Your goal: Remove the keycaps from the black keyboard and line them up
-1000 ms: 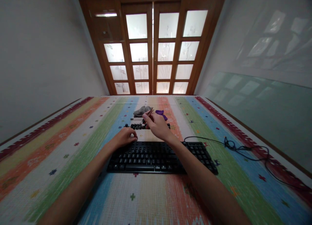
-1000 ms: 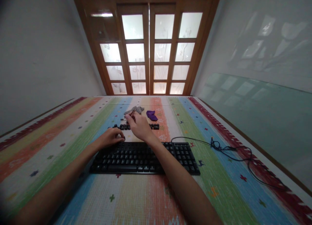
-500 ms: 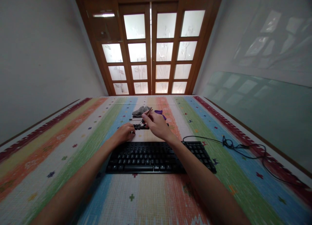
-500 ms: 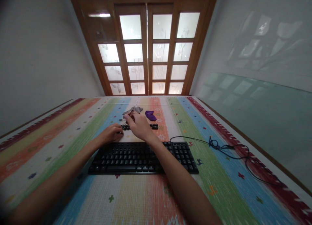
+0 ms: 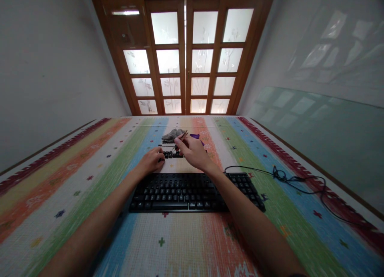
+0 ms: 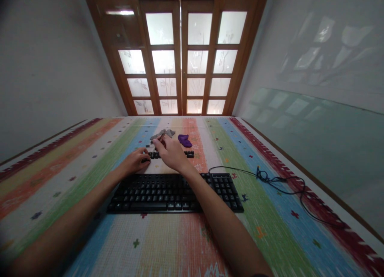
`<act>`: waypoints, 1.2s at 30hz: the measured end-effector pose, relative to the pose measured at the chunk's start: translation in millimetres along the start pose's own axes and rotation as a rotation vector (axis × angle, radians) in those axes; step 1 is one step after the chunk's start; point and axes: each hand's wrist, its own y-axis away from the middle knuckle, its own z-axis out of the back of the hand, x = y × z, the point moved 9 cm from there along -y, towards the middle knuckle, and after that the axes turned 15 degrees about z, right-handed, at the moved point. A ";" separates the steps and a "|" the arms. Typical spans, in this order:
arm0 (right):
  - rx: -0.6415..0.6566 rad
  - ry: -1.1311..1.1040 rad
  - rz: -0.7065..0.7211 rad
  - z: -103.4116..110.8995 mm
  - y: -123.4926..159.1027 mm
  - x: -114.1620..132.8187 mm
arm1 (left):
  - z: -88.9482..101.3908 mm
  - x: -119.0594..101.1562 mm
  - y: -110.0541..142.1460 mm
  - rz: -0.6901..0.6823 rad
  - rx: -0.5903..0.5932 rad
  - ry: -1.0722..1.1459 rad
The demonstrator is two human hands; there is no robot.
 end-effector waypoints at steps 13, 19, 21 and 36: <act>0.146 -0.067 0.003 -14.4 2.6 3.7 | 20.0 6.7 14.6 0.040 -0.062 0.085; 0.494 -0.097 0.023 -51.0 16.4 14.1 | 28.1 7.7 41.0 0.093 -0.016 0.202; 0.552 -0.108 0.024 -59.9 21.6 14.1 | 27.7 7.1 48.8 0.098 -0.014 0.229; 0.665 -0.200 -0.016 -83.5 38.7 9.0 | 27.3 6.2 75.2 0.096 -0.049 0.159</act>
